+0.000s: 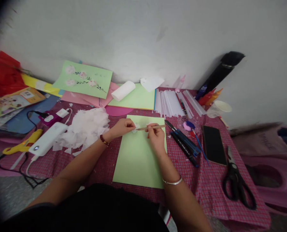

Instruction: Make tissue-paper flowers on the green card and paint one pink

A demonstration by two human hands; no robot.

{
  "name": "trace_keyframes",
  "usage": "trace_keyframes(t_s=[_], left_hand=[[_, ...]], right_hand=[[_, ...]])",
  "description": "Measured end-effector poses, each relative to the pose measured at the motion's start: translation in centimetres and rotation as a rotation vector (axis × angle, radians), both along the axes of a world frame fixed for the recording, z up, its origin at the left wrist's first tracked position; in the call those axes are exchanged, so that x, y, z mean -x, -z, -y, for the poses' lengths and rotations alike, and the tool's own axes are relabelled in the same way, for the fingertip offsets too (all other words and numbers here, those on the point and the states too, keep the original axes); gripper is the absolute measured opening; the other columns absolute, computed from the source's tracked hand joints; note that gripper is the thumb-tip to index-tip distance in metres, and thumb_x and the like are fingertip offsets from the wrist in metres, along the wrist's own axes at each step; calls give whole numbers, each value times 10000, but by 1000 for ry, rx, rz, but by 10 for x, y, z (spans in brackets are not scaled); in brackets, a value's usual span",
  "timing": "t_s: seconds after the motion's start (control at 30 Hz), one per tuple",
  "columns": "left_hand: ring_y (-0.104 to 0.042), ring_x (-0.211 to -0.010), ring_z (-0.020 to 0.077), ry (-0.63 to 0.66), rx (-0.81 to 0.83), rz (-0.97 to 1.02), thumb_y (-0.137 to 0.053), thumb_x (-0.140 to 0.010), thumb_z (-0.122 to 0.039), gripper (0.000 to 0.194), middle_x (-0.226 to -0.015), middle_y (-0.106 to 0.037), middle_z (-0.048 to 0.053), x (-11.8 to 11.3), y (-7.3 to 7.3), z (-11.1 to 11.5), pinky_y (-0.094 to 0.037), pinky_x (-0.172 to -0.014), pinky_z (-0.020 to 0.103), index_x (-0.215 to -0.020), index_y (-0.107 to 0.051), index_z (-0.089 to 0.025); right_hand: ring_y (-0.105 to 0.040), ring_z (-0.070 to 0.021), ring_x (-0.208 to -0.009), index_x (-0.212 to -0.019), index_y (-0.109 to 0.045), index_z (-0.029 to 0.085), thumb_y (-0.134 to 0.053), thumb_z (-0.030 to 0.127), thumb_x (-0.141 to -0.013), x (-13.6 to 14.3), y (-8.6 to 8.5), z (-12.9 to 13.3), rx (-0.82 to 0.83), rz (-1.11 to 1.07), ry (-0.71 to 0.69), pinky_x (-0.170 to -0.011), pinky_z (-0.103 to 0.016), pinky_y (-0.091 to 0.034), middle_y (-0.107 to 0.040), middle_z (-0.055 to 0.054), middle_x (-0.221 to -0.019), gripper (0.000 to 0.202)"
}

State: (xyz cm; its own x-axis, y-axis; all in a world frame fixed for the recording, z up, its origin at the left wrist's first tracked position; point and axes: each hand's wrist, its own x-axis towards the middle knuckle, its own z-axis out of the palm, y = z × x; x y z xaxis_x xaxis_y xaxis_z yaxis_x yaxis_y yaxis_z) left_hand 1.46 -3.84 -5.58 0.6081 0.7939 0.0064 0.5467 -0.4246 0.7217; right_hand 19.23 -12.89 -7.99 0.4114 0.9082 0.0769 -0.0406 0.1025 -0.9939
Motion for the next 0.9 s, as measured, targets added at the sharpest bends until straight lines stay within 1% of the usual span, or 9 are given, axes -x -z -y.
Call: trace_keyframes(t_s=[0.13, 0.23, 0.4, 0.57, 0.67, 0.73, 0.8, 0.9], left_hand=[[-581, -658, 115, 6, -8, -18, -616, -755, -136, 112, -720, -673, 19, -3, -1, -1, -378, -584, 209, -744, -728, -137], [-578, -650, 112, 7, -1, -18, -624, -760, -142, 112, -712, -672, 16, -4, -1, -1, -375, -582, 210, -756, -736, -139], [-565, -634, 107, -17, 8, -6, -626, -752, -132, 100, -707, -665, 14, -6, 1, -3, -374, -579, 212, -744, -726, -130], [-558, -614, 107, -51, 64, 32, -625, -743, -142, 85, -680, -657, 5, -7, 3, -4, -390, -583, 214, -759, -709, -131], [-559, -624, 111, -53, 89, 48, -627, -743, -162, 79, -684, -657, 10, -8, 3, -4, -395, -589, 217, -754, -699, -131], [-553, -625, 114, -56, 94, 82, -643, -738, -190, 81, -679, -647, 7, -8, 2, -4, -390, -589, 220, -762, -694, -133], [-545, -645, 118, -74, 69, 159, -642, -758, -253, 126, -697, -641, 6, -7, 2, -6, -387, -602, 224, -781, -685, -136], [-515, -673, 124, -149, 7, 253, -550, -834, -337, 226, -712, -605, 1, -2, 2, -10, -367, -617, 236, -773, -644, -141]], right_hand=[[-476, -84, -476, -821, -602, 187, -602, 410, -834, 4, -2, 2, 2, 111, -30, -428, -225, -372, -584, 12, -714, 223], [-474, -83, -478, -821, -602, 187, -590, 395, -845, 5, -1, 3, -17, 139, -40, -434, -227, -375, -578, 13, -725, 209], [-524, -115, -540, -868, -597, 199, -569, 372, -869, 2, 1, 5, -95, 163, 47, -485, -238, -415, -586, 11, -703, 175], [-571, -138, -631, -847, -607, 205, -535, 346, -892, 3, 7, 4, -83, 341, -32, -554, -255, -437, -604, -10, -772, 164], [-575, -148, -639, -875, -614, 208, -506, 348, -913, 4, 8, 3, -67, 460, -58, -576, -266, -436, -622, -17, -782, 181], [-578, -154, -638, -877, -617, 206, -497, 345, -918, 5, 8, 3, -56, 530, -67, -590, -274, -435, -640, -26, -796, 189], [-590, -162, -651, -874, -622, 203, -489, 334, -917, 5, 6, 3, -54, 589, -74, -614, -284, -442, -657, -37, -816, 192], [-609, -178, -679, -881, -632, 202, -479, 326, -918, 5, 3, 4, -65, 664, -72, -645, -300, -455, -674, -51, -853, 201]])
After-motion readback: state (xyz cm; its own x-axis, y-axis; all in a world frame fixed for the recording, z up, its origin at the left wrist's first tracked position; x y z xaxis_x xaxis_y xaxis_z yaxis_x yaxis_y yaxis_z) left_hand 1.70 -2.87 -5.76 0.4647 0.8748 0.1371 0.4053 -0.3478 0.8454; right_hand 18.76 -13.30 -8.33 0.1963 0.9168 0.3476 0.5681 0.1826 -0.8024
